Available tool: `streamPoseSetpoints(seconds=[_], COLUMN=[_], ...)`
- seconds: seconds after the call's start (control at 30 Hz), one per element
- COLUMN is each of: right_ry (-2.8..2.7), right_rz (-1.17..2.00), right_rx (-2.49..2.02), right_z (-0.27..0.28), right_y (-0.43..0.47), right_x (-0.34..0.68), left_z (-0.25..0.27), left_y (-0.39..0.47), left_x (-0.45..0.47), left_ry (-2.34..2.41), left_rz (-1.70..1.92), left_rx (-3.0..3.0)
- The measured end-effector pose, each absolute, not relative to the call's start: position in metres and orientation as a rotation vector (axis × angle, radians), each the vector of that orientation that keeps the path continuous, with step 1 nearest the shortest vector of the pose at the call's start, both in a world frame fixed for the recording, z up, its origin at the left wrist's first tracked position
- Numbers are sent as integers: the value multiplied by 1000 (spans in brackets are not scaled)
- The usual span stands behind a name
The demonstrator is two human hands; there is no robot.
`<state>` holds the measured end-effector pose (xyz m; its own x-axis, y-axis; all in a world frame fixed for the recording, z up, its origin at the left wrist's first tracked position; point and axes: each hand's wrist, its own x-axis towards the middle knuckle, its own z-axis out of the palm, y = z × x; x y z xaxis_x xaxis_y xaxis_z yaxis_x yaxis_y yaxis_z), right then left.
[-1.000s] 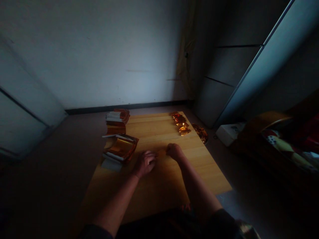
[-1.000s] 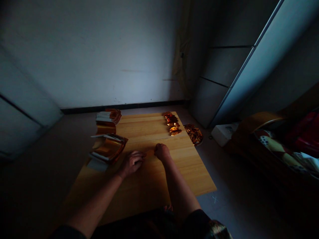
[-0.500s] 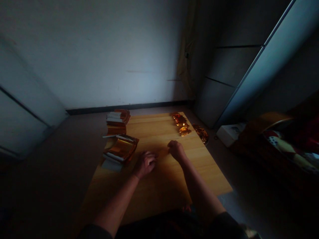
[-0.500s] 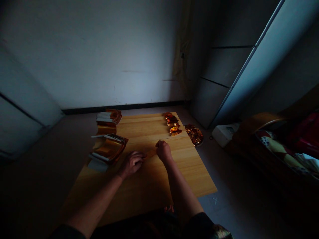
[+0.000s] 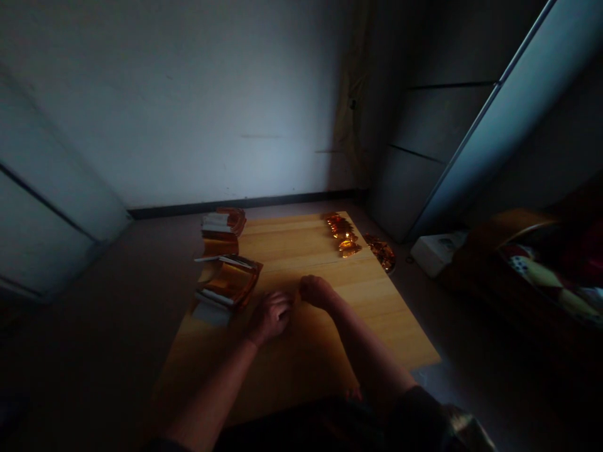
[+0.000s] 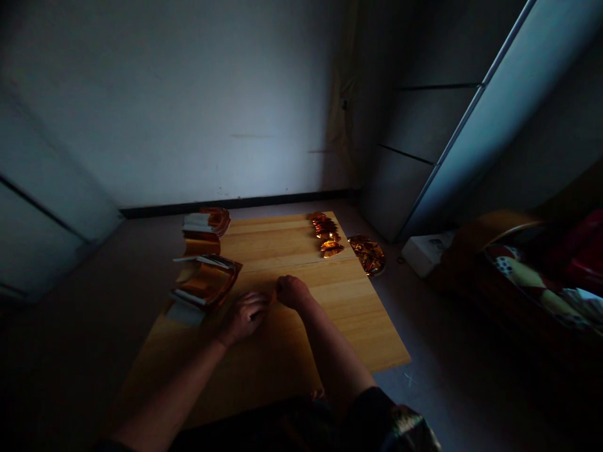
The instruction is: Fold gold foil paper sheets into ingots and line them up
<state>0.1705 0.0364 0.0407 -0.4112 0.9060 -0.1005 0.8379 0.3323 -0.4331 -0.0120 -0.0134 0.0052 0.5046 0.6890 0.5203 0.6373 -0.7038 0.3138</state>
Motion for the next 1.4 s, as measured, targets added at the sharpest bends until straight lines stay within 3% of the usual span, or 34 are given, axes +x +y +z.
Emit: streamPoseSetpoints(seconds=[0.67,0.93,1.4], right_ry=[-2520,-2636,-2537], right_rz=[725,559,647], right_rx=[-1544,-1650,-1778], right_z=[43,51,47], right_y=[46,47,57], right_x=[175,166,165], left_z=[15,14,17], left_y=[-18,-19,-21], left_x=[-10,-10,-9], left_ry=[1288,1315,1377], left_rz=[846,829,769], left_rx=[2642,2666,2673])
